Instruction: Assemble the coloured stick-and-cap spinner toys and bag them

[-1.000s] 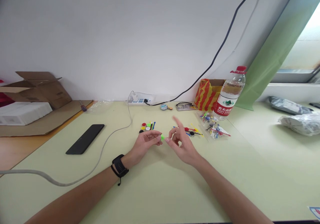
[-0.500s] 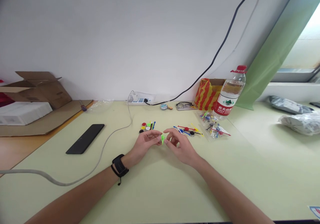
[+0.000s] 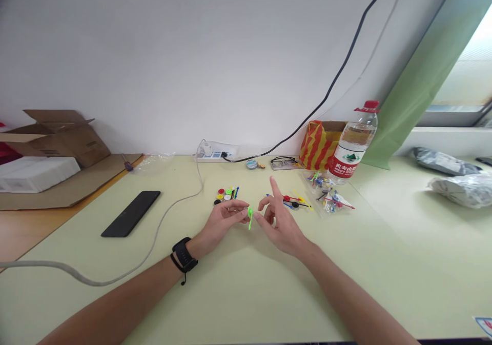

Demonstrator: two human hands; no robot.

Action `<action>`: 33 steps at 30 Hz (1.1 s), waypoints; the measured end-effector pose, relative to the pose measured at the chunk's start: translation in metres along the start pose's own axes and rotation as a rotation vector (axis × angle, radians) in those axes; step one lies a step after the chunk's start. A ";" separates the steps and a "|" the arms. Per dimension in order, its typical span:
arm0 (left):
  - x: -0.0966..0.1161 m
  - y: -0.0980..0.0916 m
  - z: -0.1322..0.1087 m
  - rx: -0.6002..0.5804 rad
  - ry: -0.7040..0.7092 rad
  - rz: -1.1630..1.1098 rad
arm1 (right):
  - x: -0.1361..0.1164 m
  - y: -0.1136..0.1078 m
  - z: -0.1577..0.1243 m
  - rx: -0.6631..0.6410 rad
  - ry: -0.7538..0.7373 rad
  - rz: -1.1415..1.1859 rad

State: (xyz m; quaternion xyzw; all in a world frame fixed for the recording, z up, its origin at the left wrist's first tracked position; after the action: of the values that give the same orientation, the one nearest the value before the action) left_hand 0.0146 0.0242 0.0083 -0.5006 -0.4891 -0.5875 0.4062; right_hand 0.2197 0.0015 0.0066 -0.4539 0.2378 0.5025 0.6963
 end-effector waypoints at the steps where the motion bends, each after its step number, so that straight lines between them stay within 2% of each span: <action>1: 0.000 0.000 0.000 0.002 0.000 0.002 | -0.001 -0.001 0.001 -0.027 0.017 -0.002; 5: -0.001 -0.001 0.001 0.028 -0.002 0.003 | -0.003 -0.005 0.005 -0.138 0.133 0.024; 7: -0.002 -0.001 0.002 0.032 -0.001 0.001 | -0.004 -0.006 0.008 -0.091 0.131 0.011; 11: -0.002 0.000 0.002 0.028 -0.004 -0.009 | 0.002 -0.009 0.013 -0.009 0.012 -0.127; 14: -0.002 0.000 0.002 0.040 -0.024 -0.036 | 0.016 -0.021 0.019 0.129 -0.085 -0.345; 18: -0.002 -0.002 0.003 0.048 -0.088 -0.116 | 0.040 -0.043 0.023 0.269 -0.053 -0.669; 20: -0.002 -0.003 0.004 0.045 -0.118 -0.180 | 0.050 -0.050 0.021 0.237 0.023 -0.783; 24: -0.001 -0.005 0.005 0.058 -0.163 -0.280 | 0.060 -0.048 0.014 0.018 0.123 -0.828; 27: 0.000 -0.005 0.007 0.071 -0.190 -0.335 | 0.058 -0.039 0.012 -0.110 0.071 -0.774; 33: -0.001 -0.006 0.011 0.086 -0.200 -0.396 | 0.044 -0.026 0.013 -0.234 -0.088 -0.538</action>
State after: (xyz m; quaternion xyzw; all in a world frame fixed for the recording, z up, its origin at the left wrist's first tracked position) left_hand 0.0114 0.0362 0.0065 -0.4328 -0.6404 -0.5818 0.2532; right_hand 0.2583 0.0318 -0.0115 -0.5555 0.0191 0.3430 0.7572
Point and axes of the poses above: each hand's wrist, its own z-axis towards the middle knuckle, its own y-axis out of the palm, x = y × z, the point moved 1 cm from there along z, towards the middle knuckle, and after that the axes turned 8 degrees about x, right-handed, at the moved point
